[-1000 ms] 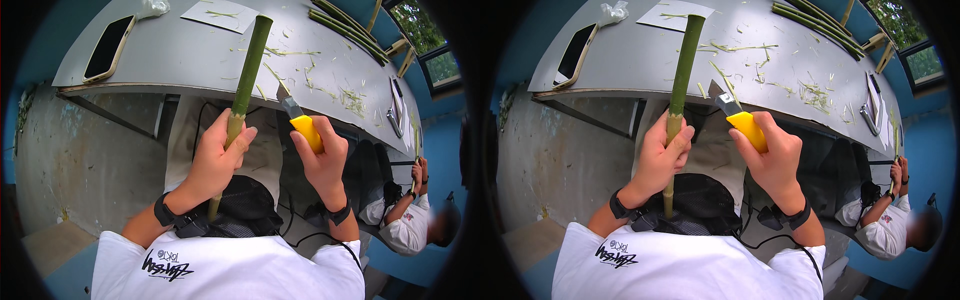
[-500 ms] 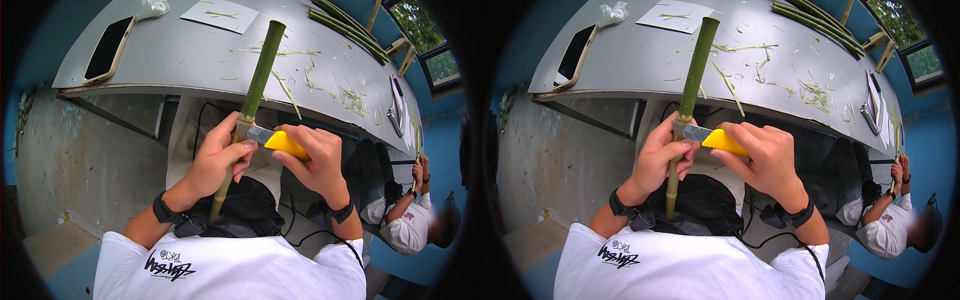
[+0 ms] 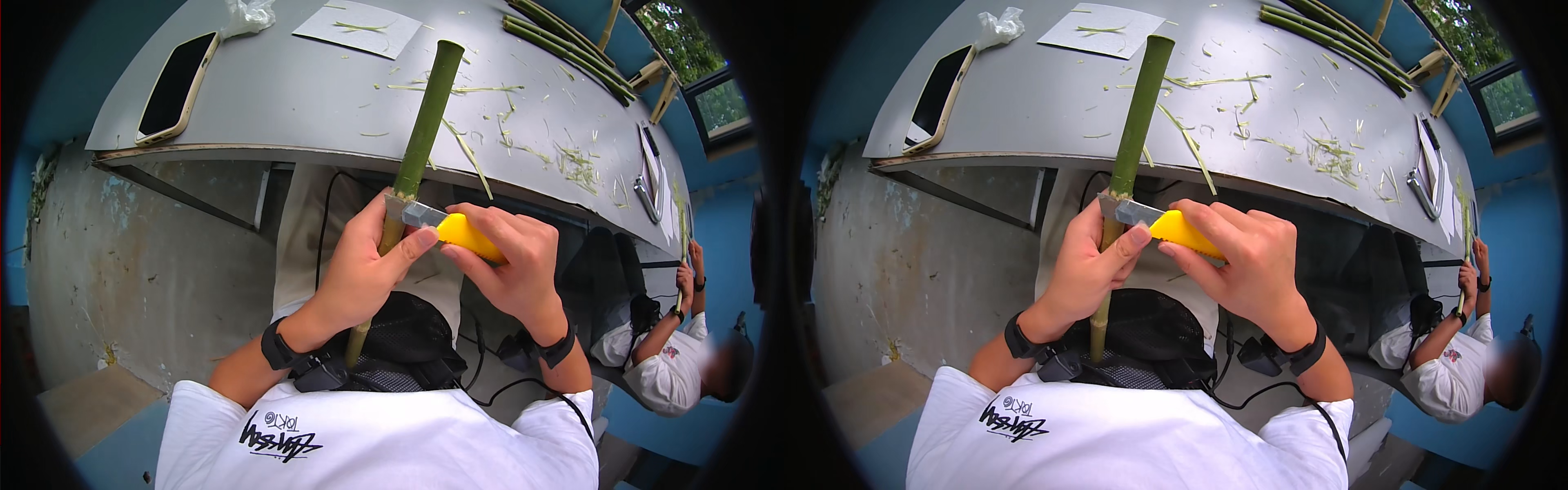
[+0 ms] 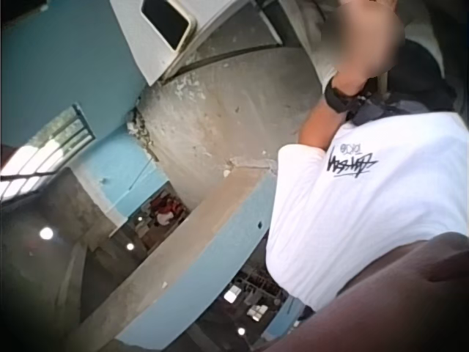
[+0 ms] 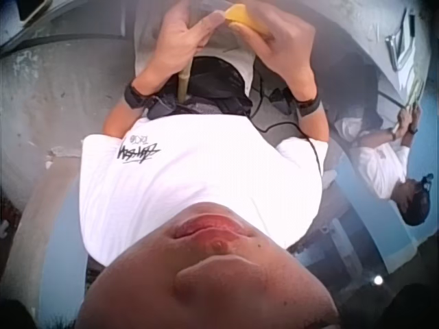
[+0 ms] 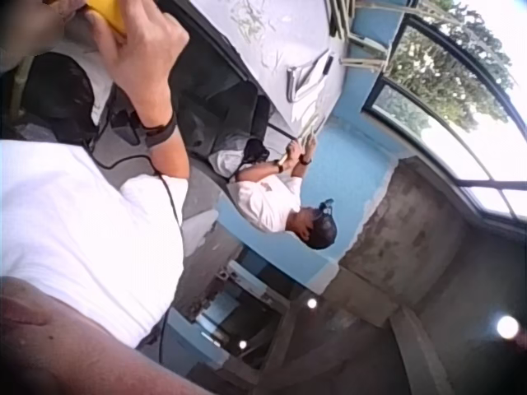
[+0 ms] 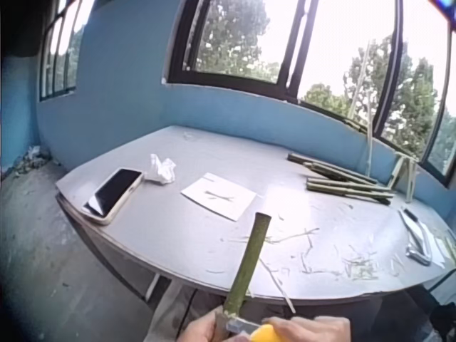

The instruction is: The recorder uses a utility knife to strip thin layers off a green bamboo pole while seated at a table.

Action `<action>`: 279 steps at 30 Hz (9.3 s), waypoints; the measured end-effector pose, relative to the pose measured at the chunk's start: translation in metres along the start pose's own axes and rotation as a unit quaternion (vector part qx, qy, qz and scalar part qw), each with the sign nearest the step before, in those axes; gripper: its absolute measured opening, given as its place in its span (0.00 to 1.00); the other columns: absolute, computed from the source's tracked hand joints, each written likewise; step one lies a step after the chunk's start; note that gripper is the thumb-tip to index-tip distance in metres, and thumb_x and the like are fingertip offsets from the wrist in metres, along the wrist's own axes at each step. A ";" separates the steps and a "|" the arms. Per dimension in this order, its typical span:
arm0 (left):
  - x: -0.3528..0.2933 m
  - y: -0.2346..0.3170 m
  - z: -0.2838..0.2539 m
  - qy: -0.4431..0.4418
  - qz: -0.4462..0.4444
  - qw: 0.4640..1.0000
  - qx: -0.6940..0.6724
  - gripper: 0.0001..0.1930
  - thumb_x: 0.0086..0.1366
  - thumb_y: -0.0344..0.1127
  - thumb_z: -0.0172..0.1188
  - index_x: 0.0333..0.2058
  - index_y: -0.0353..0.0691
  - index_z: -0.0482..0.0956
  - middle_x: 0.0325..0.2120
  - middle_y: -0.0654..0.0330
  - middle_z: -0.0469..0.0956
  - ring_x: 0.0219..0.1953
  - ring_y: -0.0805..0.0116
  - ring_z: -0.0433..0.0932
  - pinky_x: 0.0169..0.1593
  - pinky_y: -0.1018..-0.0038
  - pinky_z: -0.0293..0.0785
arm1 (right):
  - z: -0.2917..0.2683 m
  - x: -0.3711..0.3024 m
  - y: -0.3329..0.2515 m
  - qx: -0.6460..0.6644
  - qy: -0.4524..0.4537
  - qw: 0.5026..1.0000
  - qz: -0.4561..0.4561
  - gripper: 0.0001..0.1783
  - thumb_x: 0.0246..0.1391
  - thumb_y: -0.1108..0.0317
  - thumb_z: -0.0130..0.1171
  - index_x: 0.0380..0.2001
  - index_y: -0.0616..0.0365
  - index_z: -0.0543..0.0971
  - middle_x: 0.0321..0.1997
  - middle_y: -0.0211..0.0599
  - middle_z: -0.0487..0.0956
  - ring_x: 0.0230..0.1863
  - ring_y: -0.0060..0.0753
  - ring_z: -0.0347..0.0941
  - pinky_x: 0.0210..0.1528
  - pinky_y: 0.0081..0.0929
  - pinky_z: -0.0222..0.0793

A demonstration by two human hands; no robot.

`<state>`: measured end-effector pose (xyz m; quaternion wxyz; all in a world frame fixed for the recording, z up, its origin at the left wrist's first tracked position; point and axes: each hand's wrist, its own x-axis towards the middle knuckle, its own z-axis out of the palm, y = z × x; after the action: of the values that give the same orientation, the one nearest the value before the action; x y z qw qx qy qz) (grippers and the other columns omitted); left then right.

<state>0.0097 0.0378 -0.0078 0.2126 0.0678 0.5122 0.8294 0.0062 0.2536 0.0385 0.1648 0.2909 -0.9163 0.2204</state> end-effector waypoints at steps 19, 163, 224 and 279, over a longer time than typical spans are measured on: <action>-0.004 0.005 -0.004 -0.015 0.000 1.000 -0.011 0.16 0.73 0.37 0.63 0.53 0.40 0.70 0.28 0.73 0.69 0.22 0.89 0.62 0.24 0.84 0.57 | 0.005 0.000 0.001 0.037 0.001 0.999 -0.009 0.21 0.50 0.57 0.76 0.45 0.53 0.84 0.28 0.31 0.84 0.21 0.34 0.77 0.25 0.27 0.69; -0.011 0.000 0.004 0.055 0.046 0.995 0.072 0.15 0.76 0.43 0.60 0.50 0.37 0.72 0.36 0.69 0.72 0.39 0.83 0.67 0.44 0.80 0.66 | -0.007 -0.002 -0.007 -0.010 -0.023 0.999 0.021 0.27 0.46 0.62 0.77 0.52 0.53 0.86 0.25 0.34 0.82 0.21 0.31 0.76 0.27 0.24 0.70; -0.011 0.000 -0.008 -0.022 0.058 0.998 0.000 0.24 0.70 0.38 0.57 0.61 0.34 0.66 0.38 0.61 0.72 0.29 0.79 0.70 0.37 0.80 0.69 | -0.004 -0.002 -0.007 -0.003 -0.003 1.000 0.004 0.23 0.49 0.58 0.76 0.49 0.47 0.86 0.25 0.28 0.82 0.18 0.30 0.74 0.23 0.26 0.67; -0.024 -0.007 -0.030 -0.110 -0.032 0.993 -0.028 0.25 0.71 0.34 0.55 0.63 0.37 0.64 0.38 0.61 0.73 0.31 0.76 0.72 0.38 0.78 0.71 | 0.005 -0.018 -0.022 0.016 -0.036 0.999 0.013 0.23 0.47 0.57 0.76 0.49 0.46 0.87 0.22 0.24 0.80 0.15 0.28 0.70 0.21 0.26 0.63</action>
<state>0.0240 0.0061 -0.0256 0.2958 0.1361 0.4641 0.8238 0.0329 0.2431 0.0328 0.1243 0.2896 -0.9216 0.2264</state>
